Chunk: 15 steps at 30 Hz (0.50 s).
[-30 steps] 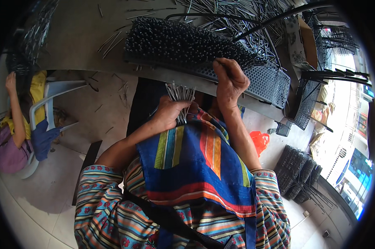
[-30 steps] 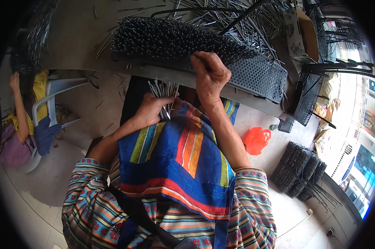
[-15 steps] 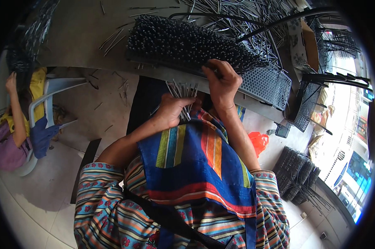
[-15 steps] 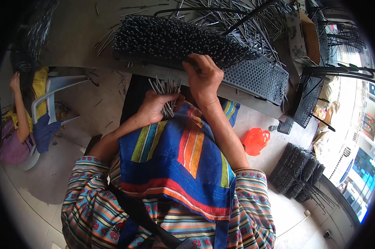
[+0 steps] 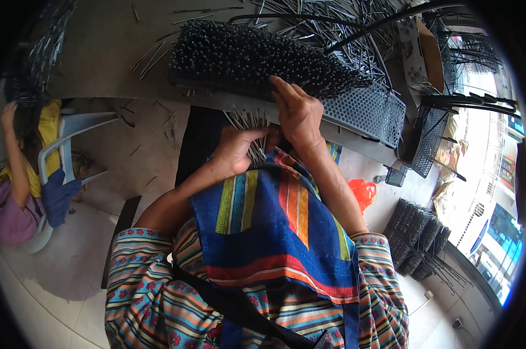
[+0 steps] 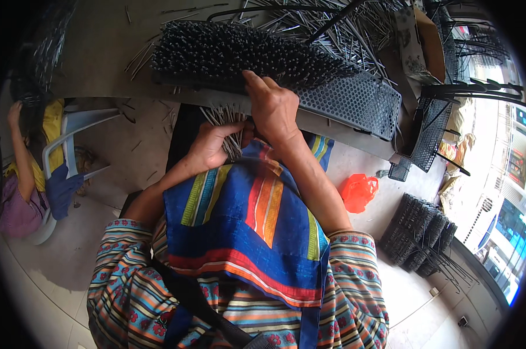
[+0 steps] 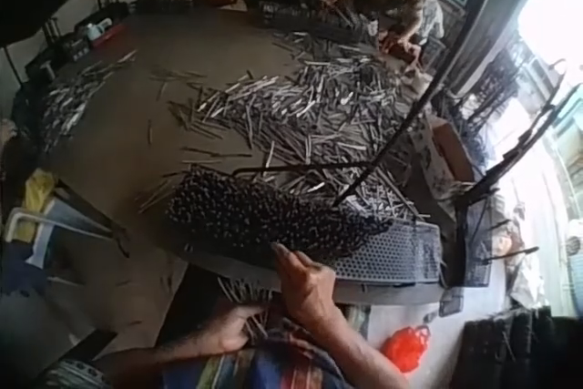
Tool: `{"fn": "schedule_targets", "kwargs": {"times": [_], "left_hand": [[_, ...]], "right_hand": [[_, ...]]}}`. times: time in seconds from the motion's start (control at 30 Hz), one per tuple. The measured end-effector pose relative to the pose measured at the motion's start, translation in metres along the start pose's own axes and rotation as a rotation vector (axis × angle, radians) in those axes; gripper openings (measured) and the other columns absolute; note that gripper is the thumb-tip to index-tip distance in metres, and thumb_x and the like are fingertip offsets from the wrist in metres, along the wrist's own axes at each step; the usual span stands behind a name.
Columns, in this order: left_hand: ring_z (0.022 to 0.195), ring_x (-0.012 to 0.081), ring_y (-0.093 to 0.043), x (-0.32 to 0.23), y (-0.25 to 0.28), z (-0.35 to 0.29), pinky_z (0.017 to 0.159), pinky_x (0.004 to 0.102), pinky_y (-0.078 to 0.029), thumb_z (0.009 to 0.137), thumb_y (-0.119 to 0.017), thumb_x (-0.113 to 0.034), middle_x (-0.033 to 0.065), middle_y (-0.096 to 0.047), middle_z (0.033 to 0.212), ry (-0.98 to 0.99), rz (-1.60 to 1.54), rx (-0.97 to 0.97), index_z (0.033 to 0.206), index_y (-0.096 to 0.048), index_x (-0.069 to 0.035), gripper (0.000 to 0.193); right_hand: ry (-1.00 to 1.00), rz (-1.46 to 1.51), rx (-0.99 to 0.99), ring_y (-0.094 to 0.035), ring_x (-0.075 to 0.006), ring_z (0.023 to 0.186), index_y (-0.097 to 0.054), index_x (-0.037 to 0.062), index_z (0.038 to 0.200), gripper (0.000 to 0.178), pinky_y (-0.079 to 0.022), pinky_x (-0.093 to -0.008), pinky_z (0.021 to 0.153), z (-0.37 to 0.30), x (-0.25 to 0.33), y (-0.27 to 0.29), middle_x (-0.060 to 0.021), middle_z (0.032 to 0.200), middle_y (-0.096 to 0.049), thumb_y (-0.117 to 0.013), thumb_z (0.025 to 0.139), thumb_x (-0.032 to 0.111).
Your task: Inserting thin metal rods into the holes of a perforated metal plate to assemble a component.
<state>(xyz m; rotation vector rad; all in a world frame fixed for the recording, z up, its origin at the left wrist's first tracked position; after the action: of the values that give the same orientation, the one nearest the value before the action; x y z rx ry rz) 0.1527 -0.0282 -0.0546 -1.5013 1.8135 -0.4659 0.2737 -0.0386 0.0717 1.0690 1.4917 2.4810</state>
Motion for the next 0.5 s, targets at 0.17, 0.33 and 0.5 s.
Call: {"fn": "schedule_targets", "kwargs": {"times": [0.17,0.33,0.5], "left_hand": [[0.076,0.0246,-0.067,-0.009,-0.021,-0.006,0.066,0.0341,-0.056,0.085,-0.062,0.003,0.0141,-0.067,0.089,-0.063,0.026,0.153,0.106,-0.062,0.003,0.021],[0.079,0.0259,-0.069,-0.001,-0.016,-0.004,0.068,0.0355,-0.058,0.087,-0.061,0.001,0.0142,-0.067,0.094,-0.021,0.106,0.098,0.107,-0.062,0.002,0.02],[0.081,0.0246,-0.069,0.0,-0.004,-0.004,0.065,0.0353,-0.059,0.085,-0.062,0.003,0.0141,-0.069,0.09,0.019,0.134,-0.045,0.102,-0.064,0.002,0.016]], "right_hand": [[-0.079,0.23,0.034,-0.064,-0.0184,0.062,-0.069,0.0014,0.096,0.018,-0.049,-0.03,0.056,-0.019,-0.014,0.007,-0.0095,0.075,-0.066,-0.069,0.078,0.004],[-0.777,0.948,0.38,-0.056,-0.0066,0.059,-0.067,-0.0003,0.091,0.011,-0.043,-0.0232,0.051,-0.054,-0.041,-0.034,-0.0032,0.073,-0.065,-0.068,0.08,0.002],[-0.568,0.856,-0.224,-0.05,-0.0033,0.055,-0.066,0.0015,0.088,0.006,-0.034,-0.0176,0.047,-0.039,-0.07,0.018,0.0001,0.072,-0.064,-0.068,0.082,0.0]]}}
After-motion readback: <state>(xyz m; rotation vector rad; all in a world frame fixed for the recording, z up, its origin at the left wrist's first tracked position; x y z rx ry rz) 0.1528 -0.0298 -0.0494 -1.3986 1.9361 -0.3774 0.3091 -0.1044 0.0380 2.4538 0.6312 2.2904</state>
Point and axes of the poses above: each hand's wrist, its own z-axis towards the middle knuckle, its own y-axis out of the back of the hand, x = y × z, the point moved 10 cm from there along z, towards the middle knuckle
